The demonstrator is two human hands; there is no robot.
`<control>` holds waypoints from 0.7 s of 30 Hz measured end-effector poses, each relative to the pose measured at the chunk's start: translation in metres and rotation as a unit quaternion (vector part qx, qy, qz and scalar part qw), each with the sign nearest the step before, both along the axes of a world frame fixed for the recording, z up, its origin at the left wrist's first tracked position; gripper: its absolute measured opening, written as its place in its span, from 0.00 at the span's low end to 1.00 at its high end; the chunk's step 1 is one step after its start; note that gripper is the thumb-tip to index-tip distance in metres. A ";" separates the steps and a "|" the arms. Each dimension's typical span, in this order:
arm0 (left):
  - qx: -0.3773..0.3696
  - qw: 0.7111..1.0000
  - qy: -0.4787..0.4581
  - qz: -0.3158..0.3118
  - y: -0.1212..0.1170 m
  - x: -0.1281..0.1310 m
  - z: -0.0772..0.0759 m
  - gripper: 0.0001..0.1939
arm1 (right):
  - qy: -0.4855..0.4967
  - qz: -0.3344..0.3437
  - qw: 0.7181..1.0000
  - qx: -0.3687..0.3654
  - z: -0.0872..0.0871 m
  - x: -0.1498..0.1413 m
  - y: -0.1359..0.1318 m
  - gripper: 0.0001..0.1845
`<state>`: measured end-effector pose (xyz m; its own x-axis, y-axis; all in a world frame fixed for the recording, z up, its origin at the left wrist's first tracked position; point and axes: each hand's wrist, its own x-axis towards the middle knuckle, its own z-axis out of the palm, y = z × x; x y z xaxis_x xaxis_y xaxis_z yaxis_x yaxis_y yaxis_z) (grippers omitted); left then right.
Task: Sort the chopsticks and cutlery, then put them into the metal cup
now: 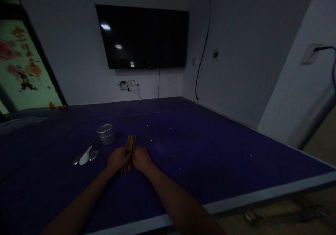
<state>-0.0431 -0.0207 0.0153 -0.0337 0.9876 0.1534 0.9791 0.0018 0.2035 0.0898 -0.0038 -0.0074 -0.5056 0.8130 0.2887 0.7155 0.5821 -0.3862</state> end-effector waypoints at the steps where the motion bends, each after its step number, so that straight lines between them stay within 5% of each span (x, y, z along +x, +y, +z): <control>1: -0.002 1.000 0.001 -0.001 0.000 0.000 0.000 0.14 | 0.004 -0.004 1.000 0.001 -0.001 0.000 0.001 0.20; 21: 0.007 0.990 0.131 -0.049 0.000 0.023 0.006 0.18 | -0.027 -0.014 0.999 0.011 0.004 -0.001 0.002 0.19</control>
<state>-0.0199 -0.0205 0.0217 0.1054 0.9817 0.1588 0.9936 -0.0973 -0.0580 0.0889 -0.0017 -0.0034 -0.4984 0.8204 0.2804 0.7504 0.5702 -0.3344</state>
